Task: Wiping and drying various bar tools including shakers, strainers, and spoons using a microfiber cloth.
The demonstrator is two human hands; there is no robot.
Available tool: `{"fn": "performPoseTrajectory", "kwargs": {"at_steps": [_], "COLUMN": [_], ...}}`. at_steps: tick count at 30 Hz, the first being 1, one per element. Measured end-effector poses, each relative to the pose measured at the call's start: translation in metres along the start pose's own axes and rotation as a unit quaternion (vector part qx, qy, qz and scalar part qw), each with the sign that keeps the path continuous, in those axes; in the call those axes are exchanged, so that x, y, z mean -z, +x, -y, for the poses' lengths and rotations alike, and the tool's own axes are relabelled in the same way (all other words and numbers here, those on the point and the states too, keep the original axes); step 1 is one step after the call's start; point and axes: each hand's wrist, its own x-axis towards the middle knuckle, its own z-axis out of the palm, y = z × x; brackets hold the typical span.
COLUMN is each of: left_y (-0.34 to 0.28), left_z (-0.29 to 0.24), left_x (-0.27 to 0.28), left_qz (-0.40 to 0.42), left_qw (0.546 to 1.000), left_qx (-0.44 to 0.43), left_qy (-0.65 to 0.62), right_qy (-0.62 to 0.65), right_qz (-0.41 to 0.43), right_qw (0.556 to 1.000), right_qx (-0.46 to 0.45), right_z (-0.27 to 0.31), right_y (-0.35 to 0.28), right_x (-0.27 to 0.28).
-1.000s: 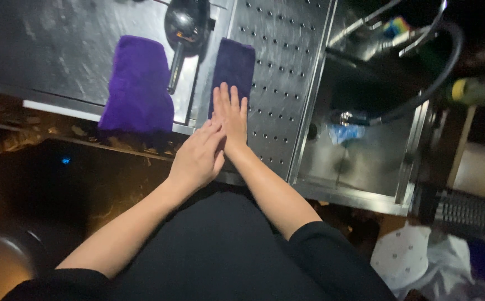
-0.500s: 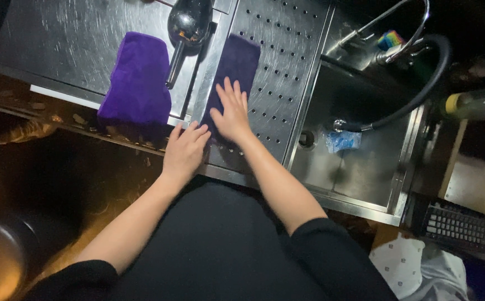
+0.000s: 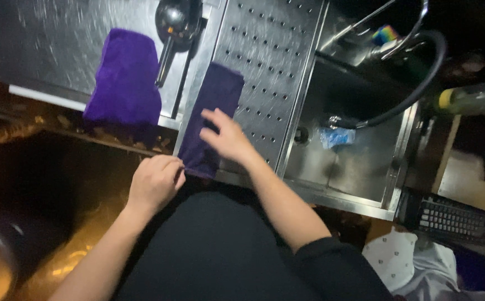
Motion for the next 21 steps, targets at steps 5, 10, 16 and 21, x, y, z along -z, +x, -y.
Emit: {"fn": "performPoseTrajectory", "kwargs": {"at_steps": [5, 10, 16, 21], "left_y": [0.026, 0.054, 0.061, 0.086], "left_z": [-0.02, -0.042, -0.031, -0.019], "left_x": [0.007, -0.037, -0.035, -0.032], "left_qz": [-0.07, 0.003, 0.074, 0.072], "left_qw": [0.997, 0.996, 0.997, 0.997], "left_qx": [-0.028, -0.074, -0.012, 0.002], "left_qy": [-0.001, -0.043, 0.016, 0.033], "right_qy": [-0.199, -0.286, -0.327, -0.33], "right_qz": [-0.133, -0.093, -0.124, -0.143], "right_qw": [0.97, 0.954, 0.934, 0.93], "right_qx": [-0.036, 0.015, 0.07, 0.067], "right_z": [0.025, 0.026, 0.022, 0.03], "right_y": [0.03, 0.041, 0.065, 0.097], "right_x": [0.038, 0.011, 0.008, 0.026]}}
